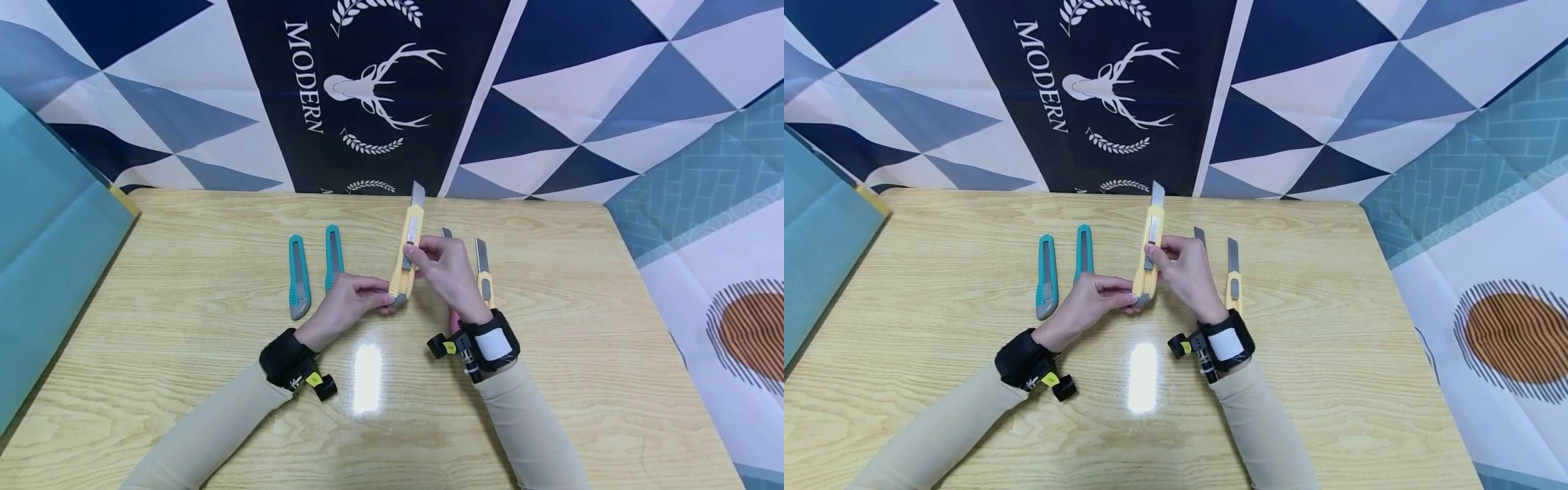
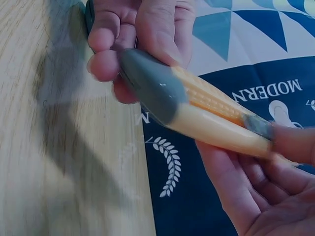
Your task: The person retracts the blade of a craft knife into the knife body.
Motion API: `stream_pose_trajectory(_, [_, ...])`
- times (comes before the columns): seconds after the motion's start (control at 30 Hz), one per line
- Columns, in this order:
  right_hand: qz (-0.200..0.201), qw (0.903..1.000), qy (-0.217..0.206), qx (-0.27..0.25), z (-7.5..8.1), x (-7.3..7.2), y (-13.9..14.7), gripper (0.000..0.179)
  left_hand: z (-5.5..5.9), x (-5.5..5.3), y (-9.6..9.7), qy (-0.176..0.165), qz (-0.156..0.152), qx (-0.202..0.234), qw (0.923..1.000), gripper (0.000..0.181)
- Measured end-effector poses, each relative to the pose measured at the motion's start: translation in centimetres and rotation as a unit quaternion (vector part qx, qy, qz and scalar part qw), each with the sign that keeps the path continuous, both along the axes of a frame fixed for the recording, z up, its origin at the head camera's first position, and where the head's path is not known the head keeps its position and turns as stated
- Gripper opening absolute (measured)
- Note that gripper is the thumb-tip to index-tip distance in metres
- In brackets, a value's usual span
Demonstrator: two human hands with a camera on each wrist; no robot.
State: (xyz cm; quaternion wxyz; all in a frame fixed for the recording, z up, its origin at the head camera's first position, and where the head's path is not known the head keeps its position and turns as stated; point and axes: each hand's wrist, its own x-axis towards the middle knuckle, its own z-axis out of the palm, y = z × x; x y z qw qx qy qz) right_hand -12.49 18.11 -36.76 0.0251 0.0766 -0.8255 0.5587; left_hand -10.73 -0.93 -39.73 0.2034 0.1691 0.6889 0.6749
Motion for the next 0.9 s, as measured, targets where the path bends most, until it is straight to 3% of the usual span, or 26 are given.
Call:
stream_pose_trajectory(0.1, [0.0,1.0,0.003,0.0,0.1,0.0,-0.1,0.018,-0.1,-0.1,-0.1,-0.01,0.002,0.011,0.9999,0.021])
stream_pose_trajectory(0.33, [-0.011,0.9998,0.014,0.01,3.0,1.5,-1.4,0.018,0.1,-0.3,-0.3,-0.008,0.014,0.013,0.9998,0.022])
stream_pose_trajectory(0.53, [-0.004,1.0,0.006,-0.003,3.0,1.4,-1.1,0.022,0.3,-0.2,-0.2,0.023,0.018,0.013,0.9995,0.022])
stream_pose_trajectory(0.9, [0.017,0.9998,-0.005,-0.01,2.9,1.3,-1.0,0.027,0.1,-0.3,-0.2,0.021,0.016,0.017,0.9995,0.021])
